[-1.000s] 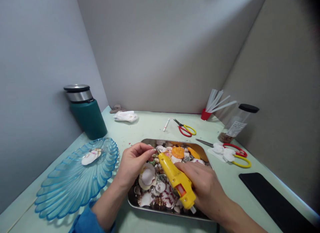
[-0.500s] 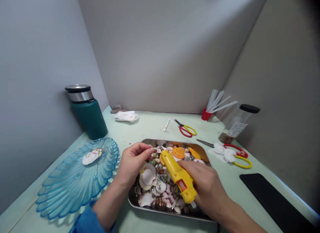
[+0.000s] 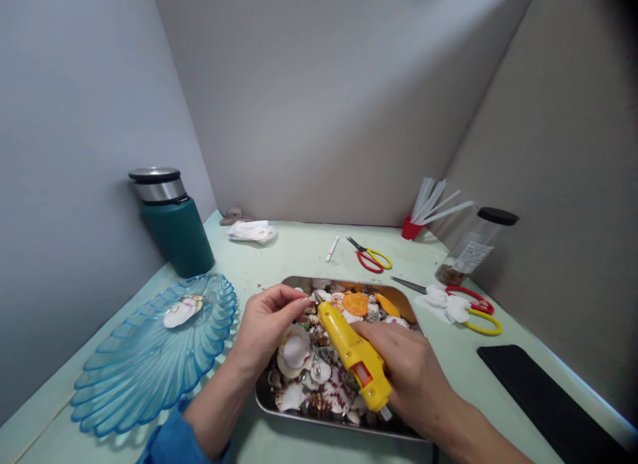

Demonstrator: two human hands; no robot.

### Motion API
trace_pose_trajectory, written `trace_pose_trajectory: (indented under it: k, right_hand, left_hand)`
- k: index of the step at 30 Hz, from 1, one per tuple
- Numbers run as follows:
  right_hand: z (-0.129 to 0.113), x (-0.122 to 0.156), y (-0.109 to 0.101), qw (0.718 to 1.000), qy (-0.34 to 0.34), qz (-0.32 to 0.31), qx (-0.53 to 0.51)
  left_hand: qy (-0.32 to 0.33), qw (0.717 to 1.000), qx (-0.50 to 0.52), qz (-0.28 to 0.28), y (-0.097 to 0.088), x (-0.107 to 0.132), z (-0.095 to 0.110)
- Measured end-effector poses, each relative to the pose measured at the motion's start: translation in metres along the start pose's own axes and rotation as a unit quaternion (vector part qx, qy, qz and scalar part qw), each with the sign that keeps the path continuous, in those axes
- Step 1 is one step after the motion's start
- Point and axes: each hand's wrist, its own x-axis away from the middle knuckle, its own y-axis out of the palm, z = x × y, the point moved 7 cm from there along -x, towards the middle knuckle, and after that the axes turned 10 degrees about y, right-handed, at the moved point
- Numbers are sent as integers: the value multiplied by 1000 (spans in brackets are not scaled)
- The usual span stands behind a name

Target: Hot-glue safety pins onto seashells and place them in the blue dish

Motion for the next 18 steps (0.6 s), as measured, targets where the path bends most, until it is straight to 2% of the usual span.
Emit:
trace_pose_trajectory:
  k: [9,18]
  right_hand:
    - [0,1,5,1000,-7,-17,-8]
    - [5,2,3,1000,10,2,-6]
  left_hand:
    - [7,1000,-9,1,-2,-2,-3]
    - [4,1000,-16,13,-3,0,-2]
